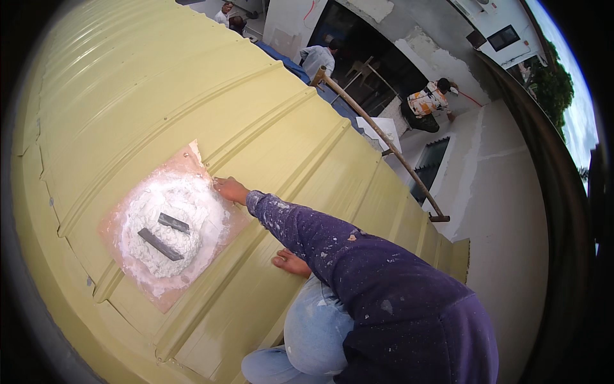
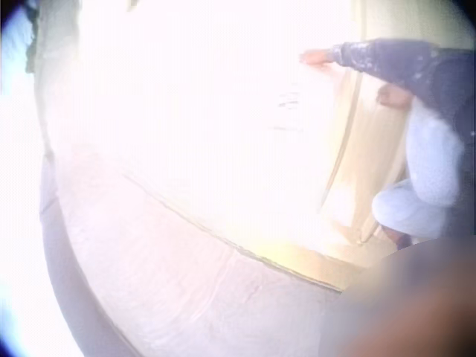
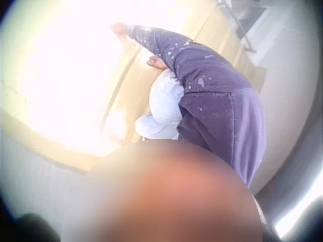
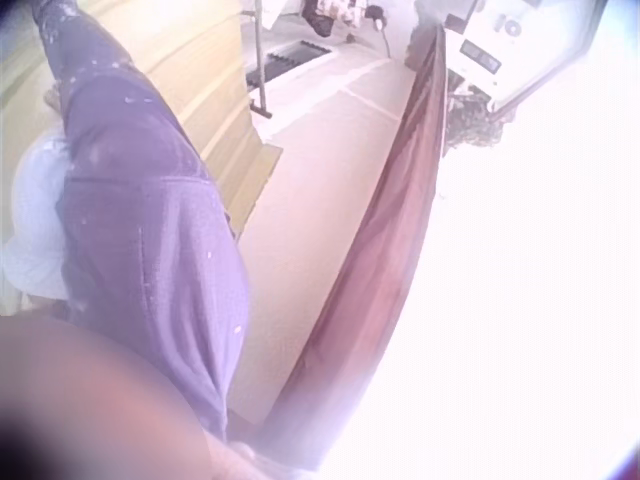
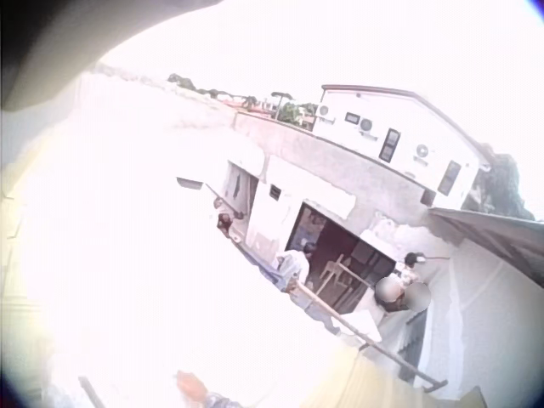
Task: The person scoops white plaster from a board using a trowel and applies it to a curved ceiling surface, smoothing it with a second trowel. The person repeatedly transfers plaster between tools and spreads it across the ceiling.
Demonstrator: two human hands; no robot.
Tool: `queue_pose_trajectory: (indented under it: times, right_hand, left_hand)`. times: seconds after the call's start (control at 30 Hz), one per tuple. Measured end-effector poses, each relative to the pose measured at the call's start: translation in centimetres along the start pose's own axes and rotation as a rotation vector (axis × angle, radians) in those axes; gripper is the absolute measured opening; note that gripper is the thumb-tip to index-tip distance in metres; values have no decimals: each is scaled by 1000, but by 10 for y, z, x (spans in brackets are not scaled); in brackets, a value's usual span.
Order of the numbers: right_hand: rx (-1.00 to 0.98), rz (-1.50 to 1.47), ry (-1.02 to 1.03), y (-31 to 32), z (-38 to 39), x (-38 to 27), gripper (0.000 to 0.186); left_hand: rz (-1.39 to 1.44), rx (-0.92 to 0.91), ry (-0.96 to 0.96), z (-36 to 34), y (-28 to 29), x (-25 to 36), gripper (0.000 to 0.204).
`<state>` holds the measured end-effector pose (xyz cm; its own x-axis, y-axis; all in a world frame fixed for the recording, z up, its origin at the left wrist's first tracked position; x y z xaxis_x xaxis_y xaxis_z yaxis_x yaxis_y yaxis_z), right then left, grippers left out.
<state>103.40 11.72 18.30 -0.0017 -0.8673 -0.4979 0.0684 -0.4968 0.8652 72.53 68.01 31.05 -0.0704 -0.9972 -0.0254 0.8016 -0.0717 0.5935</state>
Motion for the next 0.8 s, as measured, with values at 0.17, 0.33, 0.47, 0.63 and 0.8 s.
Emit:
queue_pose_trajectory:
  times: [0.17, 0.33, 0.47, 0.63, 0.8]
  right_hand:
    - [262, -567, -473, -27, 48, 25, 53]
    - [321, -692, -284, 14, 32, -2, 51]
    - [285, -1030, -562, 6, 44, 3, 59]
    - [327, -1009, -521, 12, 41, -2, 58]
    - [306, -946, -493, 22, 37, -2, 55]
  left_hand:
    - [176, 27, -248, 29, 150, 3, 29]
    - [993, 438, -194, -113, 312, 42, 51]
    - [949, 559, 110, -212, 305, 78, 70]
    - [1154, 682, 197, -200, 294, 82, 78]
    - [1061, 641, 201, -197, 303, 85, 78]
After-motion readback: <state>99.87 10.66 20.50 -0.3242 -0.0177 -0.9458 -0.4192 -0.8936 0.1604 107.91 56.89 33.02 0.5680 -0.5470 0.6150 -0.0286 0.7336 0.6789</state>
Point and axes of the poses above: each hand's wrist, its own z-axis away from the middle knuckle, its own y-axis out of the back of the hand, x = y × z, the point moved 10 cm from there along -z, towards the middle knuckle, and after that the axes turned 14 degrees about y, right-handed, at the moved point
